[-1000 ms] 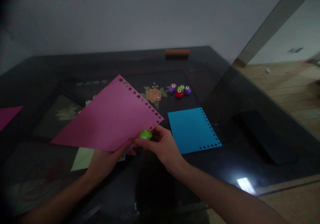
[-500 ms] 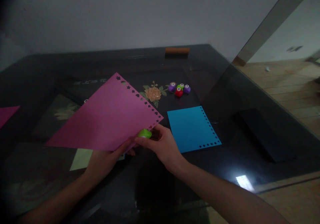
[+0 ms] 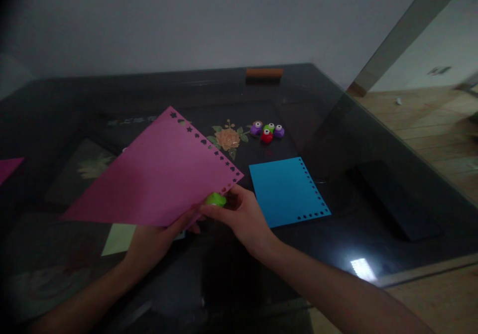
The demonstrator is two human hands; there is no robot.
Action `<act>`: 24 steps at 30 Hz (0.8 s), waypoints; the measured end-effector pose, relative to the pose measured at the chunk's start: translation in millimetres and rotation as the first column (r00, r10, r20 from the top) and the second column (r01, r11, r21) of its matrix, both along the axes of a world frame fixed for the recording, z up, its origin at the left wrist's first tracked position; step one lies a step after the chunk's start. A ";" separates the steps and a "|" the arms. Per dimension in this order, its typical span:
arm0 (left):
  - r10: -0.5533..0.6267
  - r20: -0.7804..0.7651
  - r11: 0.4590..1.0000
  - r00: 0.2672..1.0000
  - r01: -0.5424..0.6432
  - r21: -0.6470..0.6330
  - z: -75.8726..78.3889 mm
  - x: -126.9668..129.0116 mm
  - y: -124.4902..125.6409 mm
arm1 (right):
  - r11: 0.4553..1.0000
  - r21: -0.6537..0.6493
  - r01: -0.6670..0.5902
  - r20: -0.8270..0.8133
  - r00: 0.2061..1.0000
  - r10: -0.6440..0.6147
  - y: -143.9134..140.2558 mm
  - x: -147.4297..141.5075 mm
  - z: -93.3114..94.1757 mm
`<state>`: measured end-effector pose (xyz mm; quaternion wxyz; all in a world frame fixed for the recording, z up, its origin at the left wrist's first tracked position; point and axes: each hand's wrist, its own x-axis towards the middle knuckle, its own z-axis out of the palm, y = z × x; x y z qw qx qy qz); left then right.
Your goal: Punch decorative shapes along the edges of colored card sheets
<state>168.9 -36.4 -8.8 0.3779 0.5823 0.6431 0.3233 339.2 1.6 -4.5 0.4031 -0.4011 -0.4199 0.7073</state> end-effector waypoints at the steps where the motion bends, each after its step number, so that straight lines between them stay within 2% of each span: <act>1: 0.001 -0.010 1.000 1.000 -0.001 0.005 0.1 -0.3 -0.1 | 1.000 0.001 0.000 -0.006 1.000 0.000 0.0 0.0 -0.1; 24: 0.008 -0.023 1.000 1.000 -0.008 0.011 0.5 1.6 -1.1 | 1.000 0.009 -0.003 -0.042 0.999 0.004 -0.5 0.1 0.4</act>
